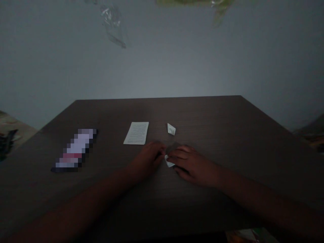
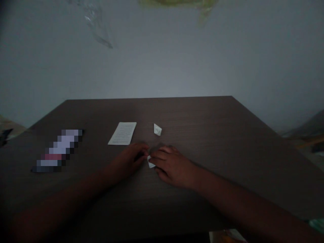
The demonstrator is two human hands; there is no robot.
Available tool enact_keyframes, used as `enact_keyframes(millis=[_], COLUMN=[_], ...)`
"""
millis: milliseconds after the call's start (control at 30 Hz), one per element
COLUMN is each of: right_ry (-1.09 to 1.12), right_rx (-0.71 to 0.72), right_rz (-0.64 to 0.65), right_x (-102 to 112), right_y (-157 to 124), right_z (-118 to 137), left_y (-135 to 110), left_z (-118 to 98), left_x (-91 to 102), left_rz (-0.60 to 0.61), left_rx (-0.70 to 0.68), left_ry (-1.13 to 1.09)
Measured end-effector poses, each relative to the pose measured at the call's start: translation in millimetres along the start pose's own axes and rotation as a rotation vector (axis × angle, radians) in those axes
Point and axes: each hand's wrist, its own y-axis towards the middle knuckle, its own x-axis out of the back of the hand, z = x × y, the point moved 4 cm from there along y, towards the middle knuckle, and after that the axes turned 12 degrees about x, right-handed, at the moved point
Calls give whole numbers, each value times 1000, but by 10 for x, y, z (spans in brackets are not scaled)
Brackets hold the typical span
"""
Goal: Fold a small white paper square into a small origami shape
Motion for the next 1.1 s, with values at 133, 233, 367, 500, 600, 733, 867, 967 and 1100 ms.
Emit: enact_keyframes(millis=[133,233,367,500,600,733,867,967,1100], right_ry=[-7,-9,-6,-3,12,41,52,63,62], right_rx=[-10,-15,-20,-24,-30,-12,6,-5,-24], right_rz=[23,41,62,74,60,8,-84,-132,-118], right_x=[-8,-11,-5,-13,-28,-53,-63,-56,-30], right_y=[7,17,24,24,17,-18,-67,-82,-56], right_z=[5,9,14,16,-1,-73,-167,-204,-198], left_y=[-8,-18,-16,-20,-29,-21,-10,-38,-84], left_z=[-45,-69,-34,36,47,-11,-71,-115,-181], left_x=[47,92,83,54,92,180,253,263,274], left_rz=[54,82,92,78,97,215,227,231,225], left_rx=[-38,-43,-50,-87,-129,-263,-381,-404,-414], left_ry=[59,59,46,50,50,94,156,209,256])
